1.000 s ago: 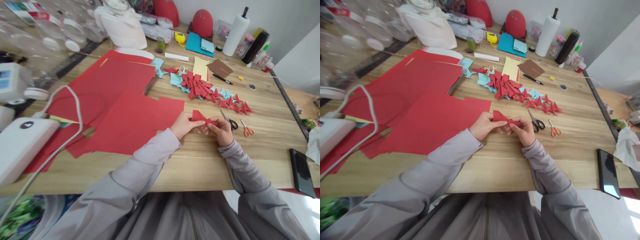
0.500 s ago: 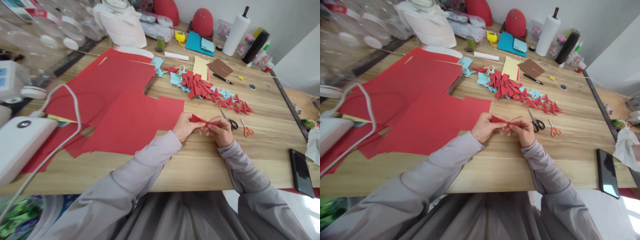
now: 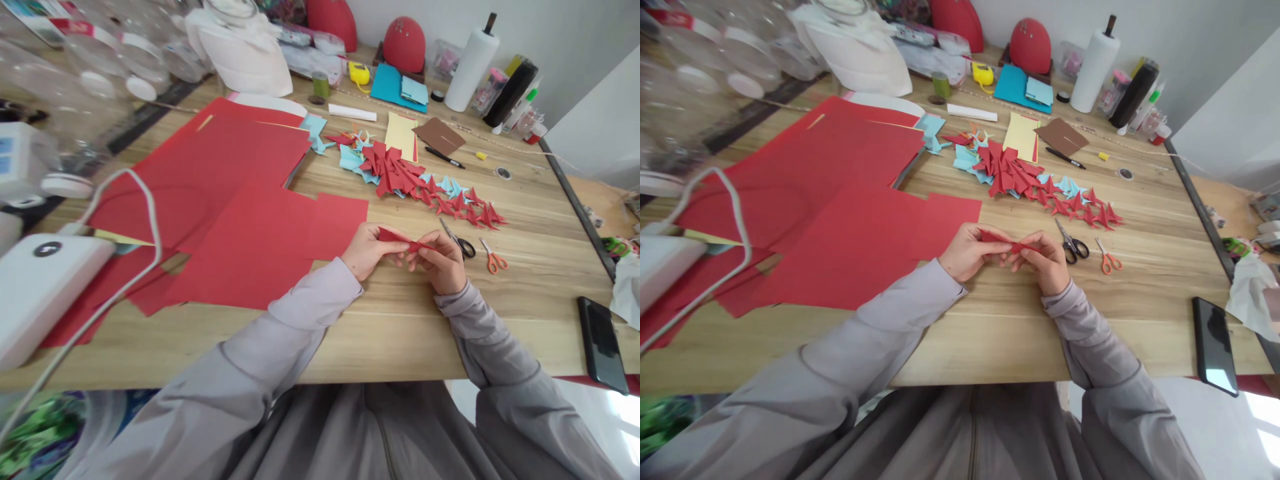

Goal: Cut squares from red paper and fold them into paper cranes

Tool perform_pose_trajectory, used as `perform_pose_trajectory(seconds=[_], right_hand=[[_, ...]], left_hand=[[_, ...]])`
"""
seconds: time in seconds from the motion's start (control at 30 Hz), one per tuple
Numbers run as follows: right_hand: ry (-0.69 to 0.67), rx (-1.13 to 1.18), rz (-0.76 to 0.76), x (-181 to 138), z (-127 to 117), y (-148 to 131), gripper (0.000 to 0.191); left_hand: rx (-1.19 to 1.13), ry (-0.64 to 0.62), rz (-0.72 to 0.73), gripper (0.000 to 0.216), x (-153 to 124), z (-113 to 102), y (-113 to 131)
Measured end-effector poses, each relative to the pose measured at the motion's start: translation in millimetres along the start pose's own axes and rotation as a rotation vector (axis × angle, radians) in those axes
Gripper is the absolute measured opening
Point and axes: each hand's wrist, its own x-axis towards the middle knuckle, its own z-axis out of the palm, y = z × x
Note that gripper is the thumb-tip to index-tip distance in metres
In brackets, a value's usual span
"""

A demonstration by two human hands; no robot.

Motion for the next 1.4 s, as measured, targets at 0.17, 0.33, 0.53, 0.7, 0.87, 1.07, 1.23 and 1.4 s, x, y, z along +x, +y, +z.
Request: perform_pose_trajectory(seconds=[0.17, 0.33, 0.53, 0.7, 0.87, 1.07, 1.23, 1.4], right_hand=[[0.005, -0.019, -0.018, -0.4, -0.6, 1.5, 0.018], [0.015, -0.061, -0.045, -0.3, -3.1, 4.7, 0.016], [0.035, -0.058, -0.05, -0.9, -2.6, 4.3, 0.012], [0.013, -0.01, -0.036, -1.7, 2.4, 1.7, 0.012], [-0.012, -0.036, 0.0, -1.5, 2.6, -0.6, 0.021], [-0.028, -0.047, 0.0, -1.6, 0.0, -1.7, 0.019], [-0.03, -0.029, -0.017, -2.1, -0.3, -1.5, 0.015], [-0.013, -0.025, 0.004, -2.8, 0.2, -1.1, 0.015]], left_hand=[[0.141, 0.048, 0.063, 0.031, -1.2, -0.9, 0.2], [0.262, -0.003, 0.081, 0.029, -4.2, 1.1, 5.2], [0.155, -0.007, 0.099, 0.023, -7.1, 6.9, 5.6], [0.089, 0.031, 0.103, 0.021, -5.0, 5.7, 2.6], [0.097, 0.072, 0.101, 0.024, -2.5, 3.3, 3.0], [0.097, 0.066, 0.079, 0.024, -2.3, 2.7, 4.0], [0.097, 0.06, 0.092, 0.025, -1.9, 1.7, 2.2], [0.085, 0.032, 0.1, 0.023, -0.7, 0.3, 1.6]])
